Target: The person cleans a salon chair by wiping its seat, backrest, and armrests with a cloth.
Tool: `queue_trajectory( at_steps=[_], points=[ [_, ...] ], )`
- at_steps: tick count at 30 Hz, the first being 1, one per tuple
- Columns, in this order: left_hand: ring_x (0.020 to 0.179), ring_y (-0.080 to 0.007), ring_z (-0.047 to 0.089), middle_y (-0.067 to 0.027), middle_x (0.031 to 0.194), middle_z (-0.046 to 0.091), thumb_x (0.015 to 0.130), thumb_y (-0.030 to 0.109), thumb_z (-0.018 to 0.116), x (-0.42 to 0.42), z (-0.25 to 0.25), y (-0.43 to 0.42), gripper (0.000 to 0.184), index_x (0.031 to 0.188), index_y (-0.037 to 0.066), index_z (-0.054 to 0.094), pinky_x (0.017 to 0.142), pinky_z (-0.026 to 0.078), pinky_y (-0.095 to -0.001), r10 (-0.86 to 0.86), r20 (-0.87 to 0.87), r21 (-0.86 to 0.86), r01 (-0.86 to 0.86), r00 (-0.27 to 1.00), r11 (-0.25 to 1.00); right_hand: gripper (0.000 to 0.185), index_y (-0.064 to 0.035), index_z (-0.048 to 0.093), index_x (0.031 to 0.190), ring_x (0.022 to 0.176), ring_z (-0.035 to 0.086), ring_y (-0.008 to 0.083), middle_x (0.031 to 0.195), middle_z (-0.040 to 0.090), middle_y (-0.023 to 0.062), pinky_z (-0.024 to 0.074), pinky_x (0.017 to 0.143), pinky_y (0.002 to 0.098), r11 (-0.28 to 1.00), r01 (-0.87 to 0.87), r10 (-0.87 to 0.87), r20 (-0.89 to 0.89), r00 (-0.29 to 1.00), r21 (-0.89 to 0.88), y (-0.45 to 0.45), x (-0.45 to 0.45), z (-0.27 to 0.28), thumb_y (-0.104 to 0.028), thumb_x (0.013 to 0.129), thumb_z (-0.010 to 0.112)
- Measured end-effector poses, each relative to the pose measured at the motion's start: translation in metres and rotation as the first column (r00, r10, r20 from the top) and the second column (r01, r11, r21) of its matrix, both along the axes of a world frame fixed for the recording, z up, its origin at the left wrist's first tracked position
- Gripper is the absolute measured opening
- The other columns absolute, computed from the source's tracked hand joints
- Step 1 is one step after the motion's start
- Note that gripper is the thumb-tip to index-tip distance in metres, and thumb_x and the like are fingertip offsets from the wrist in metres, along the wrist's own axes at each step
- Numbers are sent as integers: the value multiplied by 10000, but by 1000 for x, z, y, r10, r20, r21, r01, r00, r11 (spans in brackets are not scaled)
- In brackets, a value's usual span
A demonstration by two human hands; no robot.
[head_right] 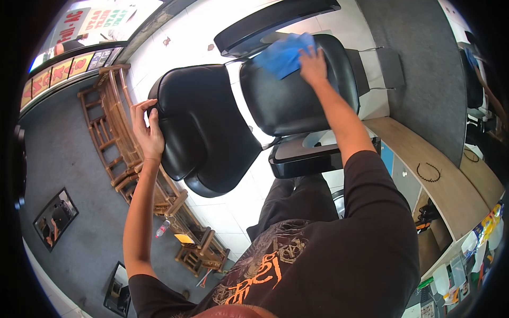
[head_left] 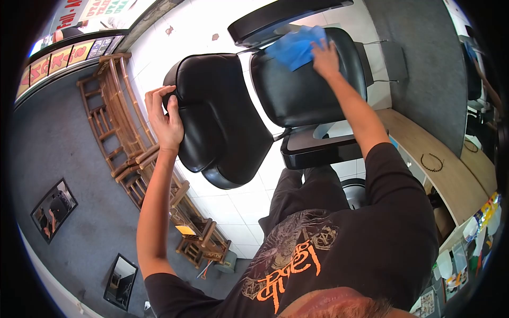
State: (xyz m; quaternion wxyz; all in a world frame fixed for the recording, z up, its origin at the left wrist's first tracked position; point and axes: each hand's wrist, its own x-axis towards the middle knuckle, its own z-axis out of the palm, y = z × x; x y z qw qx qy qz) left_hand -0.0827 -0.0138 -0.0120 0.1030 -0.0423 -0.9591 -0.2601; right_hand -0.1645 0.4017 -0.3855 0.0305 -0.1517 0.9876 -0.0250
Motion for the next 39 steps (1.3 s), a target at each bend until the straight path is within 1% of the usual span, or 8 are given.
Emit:
queue_trajectory(
  at_steps=[10,16,19,23,27,31,35,39],
  points=[
    [1048,-303,571,-139,1058,571,948,84,587,1,4,3,171,1072,-8,661,973,454,-391,10,16,7,-11,1000,1000,438,-182,663,1328,1436,454,363,1564,499,68,274,1195,653,983,103,-134,210,968,151,126,144,8,-224,892,665],
    [1043,-296,563,-137,1055,574,948,90,593,0,6,5,161,1063,-1,660,960,454,-389,1,-5,-7,-1,1000,1000,387,-122,710,1255,1223,631,374,1359,659,135,416,1117,541,878,439,-417,756,505,191,167,187,34,-355,980,569],
    [1039,-295,560,-136,1048,573,948,90,593,0,7,6,159,1061,0,659,950,454,-392,8,-3,-5,-8,1000,1000,470,-57,699,1251,1065,689,291,1183,722,136,510,977,434,323,941,-532,802,272,-105,220,158,-22,-431,1036,512],
    [1039,-295,557,-137,1045,573,949,89,591,0,6,5,158,1059,-1,659,950,451,-392,-2,2,-8,2,1000,1000,537,20,684,1227,979,681,196,1092,727,125,527,890,364,-280,675,-618,667,417,-682,173,55,30,-452,1076,480],
    [1050,-297,558,-141,1047,571,949,88,589,0,3,2,164,1066,-3,659,965,447,-394,-8,11,-1,8,1000,1000,545,11,593,1377,1396,469,435,1463,555,248,353,1179,469,410,584,-523,344,780,-701,114,-45,-55,-407,1063,436],
    [1069,-302,562,-144,1052,568,949,83,586,-1,0,-1,169,1074,-2,660,982,444,-402,-15,12,11,14,1000,1000,488,-40,578,1371,1456,393,446,1587,450,154,314,1194,569,843,395,-343,201,917,-365,-5,0,-64,-389,1057,445],
    [1077,-306,562,-143,1060,569,948,78,585,1,3,1,166,1074,2,663,988,444,-406,-8,20,-14,9,1000,1000,355,-48,603,1262,1429,423,432,1555,481,117,359,1174,561,931,246,-232,85,969,-269,-13,89,-24,-295,1007,576],
    [1081,-303,556,-139,1063,571,948,73,584,-1,4,1,163,1072,8,667,984,444,-404,-9,5,-1,9,1000,1000,365,-15,634,1219,1322,511,458,1511,494,209,483,1042,533,878,470,-372,491,788,-89,37,173,12,-291,981,610]
  ],
)
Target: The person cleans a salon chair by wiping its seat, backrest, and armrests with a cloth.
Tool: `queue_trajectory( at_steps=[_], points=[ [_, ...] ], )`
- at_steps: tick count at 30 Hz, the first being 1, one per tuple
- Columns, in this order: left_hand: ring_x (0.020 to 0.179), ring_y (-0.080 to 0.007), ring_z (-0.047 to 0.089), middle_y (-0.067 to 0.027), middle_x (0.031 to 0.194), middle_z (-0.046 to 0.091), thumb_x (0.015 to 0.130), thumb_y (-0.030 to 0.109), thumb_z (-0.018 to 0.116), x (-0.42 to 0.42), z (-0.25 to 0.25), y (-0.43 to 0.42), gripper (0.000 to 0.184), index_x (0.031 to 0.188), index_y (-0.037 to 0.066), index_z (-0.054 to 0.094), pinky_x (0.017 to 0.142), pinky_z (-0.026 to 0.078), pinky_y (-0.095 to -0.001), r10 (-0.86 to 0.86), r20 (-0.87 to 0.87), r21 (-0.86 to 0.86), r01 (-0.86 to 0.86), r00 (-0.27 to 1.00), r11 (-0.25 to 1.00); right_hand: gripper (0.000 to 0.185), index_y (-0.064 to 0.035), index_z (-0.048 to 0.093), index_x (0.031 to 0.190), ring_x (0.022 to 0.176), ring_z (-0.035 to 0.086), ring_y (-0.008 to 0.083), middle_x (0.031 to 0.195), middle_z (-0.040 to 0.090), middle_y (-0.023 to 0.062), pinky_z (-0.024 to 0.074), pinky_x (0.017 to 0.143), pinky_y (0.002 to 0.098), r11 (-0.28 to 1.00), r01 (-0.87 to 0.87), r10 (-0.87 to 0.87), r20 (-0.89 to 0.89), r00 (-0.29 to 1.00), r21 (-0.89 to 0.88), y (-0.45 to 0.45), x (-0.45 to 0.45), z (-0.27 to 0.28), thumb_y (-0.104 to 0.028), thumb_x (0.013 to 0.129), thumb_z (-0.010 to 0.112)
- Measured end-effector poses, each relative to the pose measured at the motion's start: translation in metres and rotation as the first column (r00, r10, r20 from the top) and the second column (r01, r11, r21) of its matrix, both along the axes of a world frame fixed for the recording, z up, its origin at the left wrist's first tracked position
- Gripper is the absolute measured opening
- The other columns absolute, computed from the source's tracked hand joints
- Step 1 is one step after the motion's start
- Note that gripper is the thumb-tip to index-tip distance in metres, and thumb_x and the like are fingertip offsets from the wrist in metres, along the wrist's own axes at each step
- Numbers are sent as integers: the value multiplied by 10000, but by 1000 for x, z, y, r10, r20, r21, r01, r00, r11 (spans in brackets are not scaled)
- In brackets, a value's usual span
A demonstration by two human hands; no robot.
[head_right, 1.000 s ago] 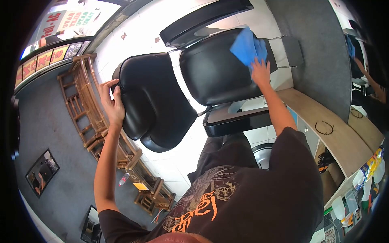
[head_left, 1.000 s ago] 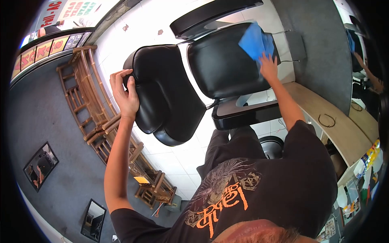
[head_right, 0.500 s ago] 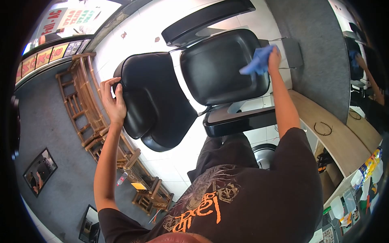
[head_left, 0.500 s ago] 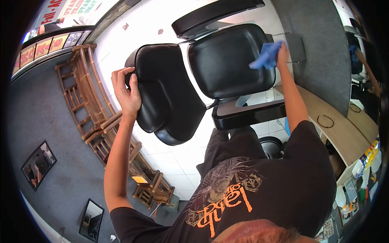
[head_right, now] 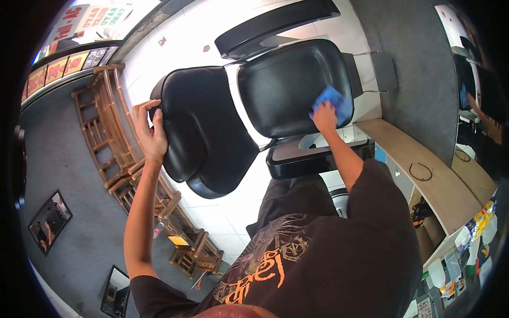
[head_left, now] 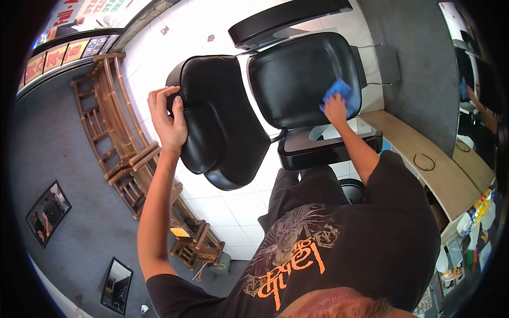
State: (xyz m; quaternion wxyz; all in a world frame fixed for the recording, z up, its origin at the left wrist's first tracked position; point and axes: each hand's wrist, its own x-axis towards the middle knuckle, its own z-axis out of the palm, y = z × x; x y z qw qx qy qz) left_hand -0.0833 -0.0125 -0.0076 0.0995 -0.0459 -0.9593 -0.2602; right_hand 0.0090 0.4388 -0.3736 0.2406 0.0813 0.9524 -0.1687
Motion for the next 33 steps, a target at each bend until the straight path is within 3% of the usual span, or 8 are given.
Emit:
queue_trajectory(
  at_steps=[2,5,7,13,16,23,30,33],
  points=[
    [1082,-300,553,-135,1063,571,948,70,582,0,0,0,161,1070,10,668,980,444,-402,4,-1,9,-4,1000,1000,415,3,642,1227,1268,559,478,1432,553,273,486,1008,549,1000,0,1,43,999,-25,37,26,-21,-340,1009,560],
    [1081,-296,550,-131,1065,570,948,67,580,1,-1,0,160,1069,10,668,977,444,-397,11,7,13,-11,1000,1000,489,12,637,1269,1196,603,506,1315,630,304,479,1003,546,827,512,-495,131,859,-233,72,-17,-56,-391,1050,470],
    [1079,-295,550,-128,1066,569,949,68,581,0,-1,0,161,1070,7,668,975,444,-394,16,11,13,-16,1000,1000,625,25,590,1359,1252,569,519,1332,620,325,456,1045,549,761,585,-633,-127,764,-280,62,-76,-2,-487,1051,405],
    [1089,-298,553,-139,1064,562,939,62,582,0,-2,-2,170,1073,-1,665,987,442,-396,3,15,-7,-3,1000,1000,417,-43,610,1257,1239,599,425,1280,661,190,482,1042,493,976,-128,44,-422,906,-175,6,-227,-26,-382,1016,581],
    [1091,-305,555,-148,1066,560,934,50,578,-1,-3,-3,173,1074,-6,662,997,439,-402,-14,21,19,14,1000,1000,388,-45,578,1244,1261,571,402,1306,622,171,476,1045,481,975,-212,206,-594,778,61,-16,-207,-48,-340,993,609],
    [1092,-298,550,-140,1068,572,944,67,590,-1,0,-1,163,1073,5,667,996,435,-401,4,17,24,-5,1000,1000,323,-22,574,1197,1152,584,403,1202,622,195,491,985,505,984,-168,135,-384,913,-54,29,-71,-20,-223,946,609],
    [1083,-296,547,-130,1077,592,946,81,594,0,-3,-5,158,1068,16,672,985,435,-399,16,10,40,-16,1000,999,557,70,674,1196,1165,601,526,1168,682,330,463,1023,561,938,340,-324,175,930,-68,118,-1,-87,-407,993,468],
    [1091,-299,549,-136,1075,589,944,79,589,-1,-4,-5,161,1065,12,671,991,434,-403,3,8,29,-3,1000,1000,630,35,640,1309,1251,574,513,1270,653,327,442,1067,539,610,743,-783,-69,618,-273,111,-74,-26,-482,1008,443]
  ],
)
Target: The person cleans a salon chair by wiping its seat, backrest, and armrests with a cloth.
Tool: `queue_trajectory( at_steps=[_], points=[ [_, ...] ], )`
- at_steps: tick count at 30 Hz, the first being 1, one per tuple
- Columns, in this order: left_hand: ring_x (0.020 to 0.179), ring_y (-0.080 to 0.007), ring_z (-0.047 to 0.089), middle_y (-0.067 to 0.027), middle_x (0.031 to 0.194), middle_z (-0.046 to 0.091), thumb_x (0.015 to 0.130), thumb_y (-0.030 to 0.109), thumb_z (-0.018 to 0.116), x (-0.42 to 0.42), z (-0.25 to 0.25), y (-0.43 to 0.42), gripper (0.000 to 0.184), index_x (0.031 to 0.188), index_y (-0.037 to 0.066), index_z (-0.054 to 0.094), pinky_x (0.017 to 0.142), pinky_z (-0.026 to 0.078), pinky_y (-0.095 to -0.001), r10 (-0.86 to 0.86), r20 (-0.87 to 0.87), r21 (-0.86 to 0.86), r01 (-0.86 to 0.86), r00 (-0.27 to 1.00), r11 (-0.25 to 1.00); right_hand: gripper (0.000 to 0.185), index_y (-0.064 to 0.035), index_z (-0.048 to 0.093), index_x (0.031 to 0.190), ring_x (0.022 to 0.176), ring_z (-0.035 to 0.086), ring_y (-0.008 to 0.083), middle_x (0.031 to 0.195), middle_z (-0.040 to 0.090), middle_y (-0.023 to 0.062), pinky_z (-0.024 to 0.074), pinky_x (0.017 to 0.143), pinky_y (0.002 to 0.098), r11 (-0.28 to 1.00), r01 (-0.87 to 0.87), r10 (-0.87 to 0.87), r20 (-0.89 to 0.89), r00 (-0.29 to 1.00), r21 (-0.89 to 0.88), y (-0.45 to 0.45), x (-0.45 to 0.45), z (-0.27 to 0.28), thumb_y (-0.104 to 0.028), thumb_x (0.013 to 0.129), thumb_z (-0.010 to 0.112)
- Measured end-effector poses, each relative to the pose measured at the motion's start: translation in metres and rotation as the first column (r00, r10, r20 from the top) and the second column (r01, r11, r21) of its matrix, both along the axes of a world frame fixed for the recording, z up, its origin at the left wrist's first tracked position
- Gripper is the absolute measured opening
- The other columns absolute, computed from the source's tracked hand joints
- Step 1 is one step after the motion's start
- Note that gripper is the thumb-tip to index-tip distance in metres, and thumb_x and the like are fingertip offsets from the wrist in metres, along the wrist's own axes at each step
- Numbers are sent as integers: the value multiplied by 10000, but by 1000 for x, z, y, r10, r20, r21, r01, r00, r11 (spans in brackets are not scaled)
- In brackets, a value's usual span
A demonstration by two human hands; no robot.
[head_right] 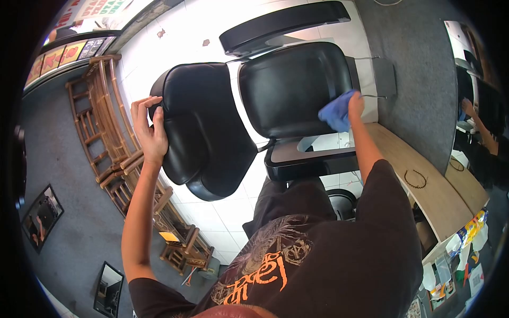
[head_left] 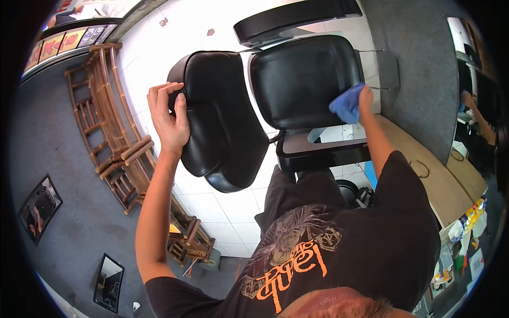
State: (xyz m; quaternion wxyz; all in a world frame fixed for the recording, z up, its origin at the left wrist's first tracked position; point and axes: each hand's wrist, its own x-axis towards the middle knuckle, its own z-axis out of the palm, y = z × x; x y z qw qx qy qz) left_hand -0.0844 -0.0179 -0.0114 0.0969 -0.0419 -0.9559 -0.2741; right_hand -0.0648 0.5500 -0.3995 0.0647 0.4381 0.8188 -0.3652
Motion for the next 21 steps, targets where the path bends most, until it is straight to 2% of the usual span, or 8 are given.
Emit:
queue_trajectory(
  at_steps=[4,9,11,12,14,16,19,21],
  points=[
    [1098,-304,554,-139,1062,577,941,74,584,-1,2,3,167,1066,4,669,998,434,-409,5,7,-5,-5,1000,1000,649,-18,495,1467,1287,565,476,1420,570,295,430,1100,520,994,54,-78,-253,964,-100,-12,-116,-33,-478,1009,476],
    [1120,-290,584,-147,1084,581,972,111,546,0,1,2,220,1094,-18,675,1038,433,-398,11,36,-27,-10,999,1000,619,11,410,1500,1495,311,473,1542,459,237,296,1201,581,905,-189,236,-81,968,381,-184,-163,-22,-355,1018,543],
    [1124,-287,584,-145,1087,581,970,112,545,0,1,2,222,1094,-17,676,1038,434,-397,6,32,-38,-5,999,999,709,34,296,1556,1502,314,449,1588,419,235,319,1201,541,886,-252,384,-312,869,389,-254,-132,-46,-290,996,586],
    [1125,-286,584,-145,1088,580,969,113,544,-1,1,1,223,1094,-17,676,1038,434,-397,4,29,-43,-3,1000,999,805,18,183,1604,1391,490,422,1633,350,241,432,1117,507,817,-346,522,-334,785,461,-283,-112,-59,-262,978,606],
    [1128,-285,585,-143,1090,580,970,115,542,-1,1,0,225,1094,-16,676,1040,433,-395,-5,22,-43,6,1000,999,728,-11,322,1563,980,713,428,1312,661,236,545,897,540,719,-668,694,-264,670,193,-322,-72,-14,-250,949,632],
    [1128,-284,585,-142,1090,580,970,116,541,1,0,1,226,1095,-16,676,1042,433,-393,-1,25,-38,2,1000,999,627,-69,423,1522,1003,699,439,1125,728,221,540,899,543,410,-905,880,-308,361,113,-346,-32,-24,-279,966,620],
    [1120,-279,585,-138,1089,578,970,115,542,0,0,1,225,1094,-15,678,1039,433,-389,0,19,-31,0,1000,1000,299,-40,627,1227,1110,644,439,1163,684,249,492,969,499,365,-889,703,-545,457,-275,-356,10,25,-249,1016,586],
    [1112,-275,584,-135,1088,577,970,112,544,0,1,1,221,1091,-14,680,1032,435,-385,-7,8,-31,7,1000,999,254,-12,626,1171,1119,640,403,1153,677,221,483,976,456,560,-740,407,-654,637,-372,-346,25,52,-209,1015,592]
  ],
)
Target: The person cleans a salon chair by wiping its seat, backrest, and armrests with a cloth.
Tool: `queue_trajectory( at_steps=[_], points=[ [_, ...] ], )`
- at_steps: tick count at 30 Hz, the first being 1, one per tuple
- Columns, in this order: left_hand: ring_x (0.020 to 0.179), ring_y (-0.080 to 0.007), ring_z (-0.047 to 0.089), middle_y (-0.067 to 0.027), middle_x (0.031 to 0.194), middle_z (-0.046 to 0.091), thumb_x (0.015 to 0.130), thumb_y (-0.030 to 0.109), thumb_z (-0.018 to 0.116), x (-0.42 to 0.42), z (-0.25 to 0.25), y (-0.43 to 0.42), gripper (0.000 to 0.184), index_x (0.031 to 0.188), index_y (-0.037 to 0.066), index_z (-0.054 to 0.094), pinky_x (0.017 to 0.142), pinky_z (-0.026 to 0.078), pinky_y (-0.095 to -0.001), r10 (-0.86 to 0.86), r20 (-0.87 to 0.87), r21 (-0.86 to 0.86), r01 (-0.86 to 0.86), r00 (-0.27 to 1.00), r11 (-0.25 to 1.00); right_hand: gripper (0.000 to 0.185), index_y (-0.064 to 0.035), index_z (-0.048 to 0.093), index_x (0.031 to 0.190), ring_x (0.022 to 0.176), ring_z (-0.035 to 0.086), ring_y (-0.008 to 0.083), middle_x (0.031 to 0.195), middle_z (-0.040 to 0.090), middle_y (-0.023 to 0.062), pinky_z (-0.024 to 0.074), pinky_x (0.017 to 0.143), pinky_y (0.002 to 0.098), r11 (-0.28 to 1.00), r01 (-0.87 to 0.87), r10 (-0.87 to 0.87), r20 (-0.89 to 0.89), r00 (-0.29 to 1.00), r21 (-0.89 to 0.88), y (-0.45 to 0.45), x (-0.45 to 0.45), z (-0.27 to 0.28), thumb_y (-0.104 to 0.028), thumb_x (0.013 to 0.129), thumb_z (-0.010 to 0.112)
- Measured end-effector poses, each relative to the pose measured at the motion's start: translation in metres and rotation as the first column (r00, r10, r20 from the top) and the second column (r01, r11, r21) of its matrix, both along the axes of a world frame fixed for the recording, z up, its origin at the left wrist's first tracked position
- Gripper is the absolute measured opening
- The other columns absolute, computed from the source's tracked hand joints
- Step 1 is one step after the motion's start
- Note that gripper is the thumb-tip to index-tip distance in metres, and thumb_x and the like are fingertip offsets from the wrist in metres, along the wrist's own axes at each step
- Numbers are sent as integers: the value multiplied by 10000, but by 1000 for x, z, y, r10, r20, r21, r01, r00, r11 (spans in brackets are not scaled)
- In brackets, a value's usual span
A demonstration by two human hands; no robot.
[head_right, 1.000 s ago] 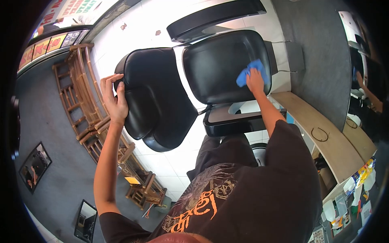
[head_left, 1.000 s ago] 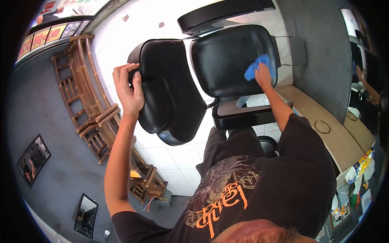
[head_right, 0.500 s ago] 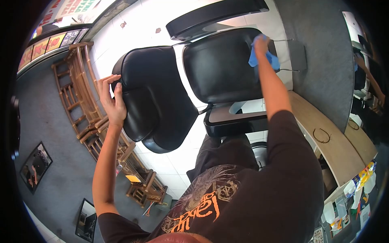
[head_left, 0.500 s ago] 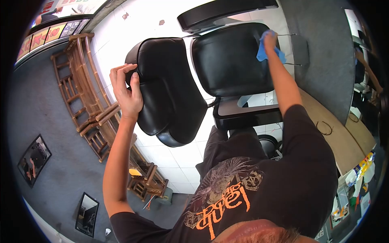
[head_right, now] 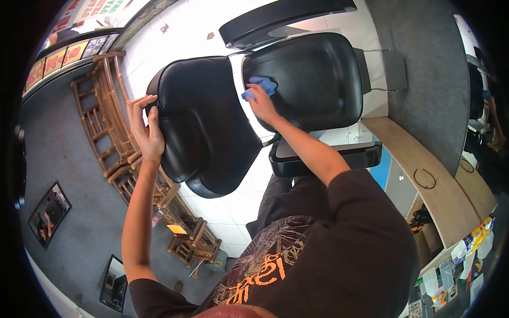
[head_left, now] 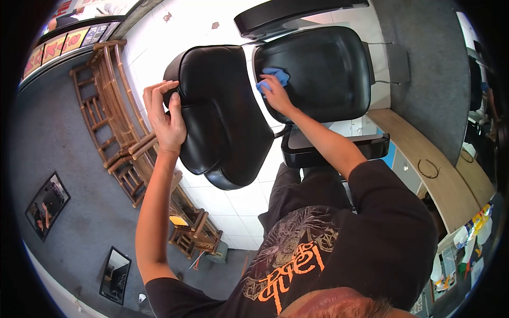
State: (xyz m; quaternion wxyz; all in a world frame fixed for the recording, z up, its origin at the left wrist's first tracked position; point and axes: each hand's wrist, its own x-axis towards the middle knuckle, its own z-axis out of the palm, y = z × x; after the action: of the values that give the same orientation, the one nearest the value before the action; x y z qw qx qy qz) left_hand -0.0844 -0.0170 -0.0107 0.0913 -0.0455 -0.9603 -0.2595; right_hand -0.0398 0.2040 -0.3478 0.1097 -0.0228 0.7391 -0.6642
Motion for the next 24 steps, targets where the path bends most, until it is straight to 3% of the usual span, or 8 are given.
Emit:
queue_trajectory(
  at_steps=[2,4,5,8,13,18,22,24],
  points=[
    [1105,-271,582,-133,1086,577,970,110,547,1,-1,-2,217,1088,-12,681,1021,439,-381,4,3,-3,-4,1000,1000,236,-12,632,1172,1099,655,350,1138,668,178,494,948,411,943,251,-227,-133,965,218,32,-1,21,-191,1027,579],
    [1100,-268,582,-133,1084,578,970,108,549,0,-1,-1,214,1087,-11,683,1012,442,-377,2,0,-4,-2,1000,1000,253,-48,630,1233,1094,661,244,1192,666,92,512,916,376,861,501,-400,491,774,-88,76,-12,37,-223,1083,525],
    [1099,-268,582,-133,1083,578,970,107,549,0,-1,0,214,1088,-10,684,1009,444,-376,1,-3,-6,-1,1000,1000,295,-77,599,1312,1086,664,234,1188,672,63,525,926,400,548,739,-300,732,611,-392,103,-18,21,-257,1092,522],
    [1093,-266,582,-135,1083,579,972,105,551,1,1,1,213,1091,-10,685,1001,448,-372,12,4,-12,-12,1000,1000,480,-89,563,1387,1305,579,321,1422,597,126,426,1150,534,344,870,-197,878,435,-354,191,-39,5,-440,1060,559],
    [1106,-302,555,-144,1057,559,944,60,569,1,1,3,176,1077,-2,665,1007,435,-408,15,17,33,-15,1000,999,459,-64,592,1339,1291,582,347,1382,616,160,418,1164,540,441,827,-78,903,423,-349,275,-60,20,-422,1072,484],
    [1101,-299,554,-144,1059,556,944,60,572,1,1,3,175,1079,-2,664,1006,436,-404,18,13,31,-18,1000,999,429,-65,638,1270,1196,646,317,1274,678,138,486,1089,538,378,847,-463,716,522,-374,331,-129,14,-422,1054,543],
    [1104,-286,565,-140,1074,565,954,72,564,0,-1,1,187,1088,-3,672,1009,439,-393,4,3,26,-4,1000,1000,552,-24,719,1133,1029,716,338,1178,715,165,559,937,508,551,830,-797,238,556,-94,314,-207,-10,-544,998,595],
    [1099,-255,583,-130,1096,581,981,110,555,1,-1,0,214,1103,-9,686,1010,445,-372,10,9,7,-10,1000,1000,639,-2,725,1125,1072,706,368,1195,713,199,551,953,490,661,646,-744,221,630,383,309,-246,-67,-607,970,587]
  ],
)
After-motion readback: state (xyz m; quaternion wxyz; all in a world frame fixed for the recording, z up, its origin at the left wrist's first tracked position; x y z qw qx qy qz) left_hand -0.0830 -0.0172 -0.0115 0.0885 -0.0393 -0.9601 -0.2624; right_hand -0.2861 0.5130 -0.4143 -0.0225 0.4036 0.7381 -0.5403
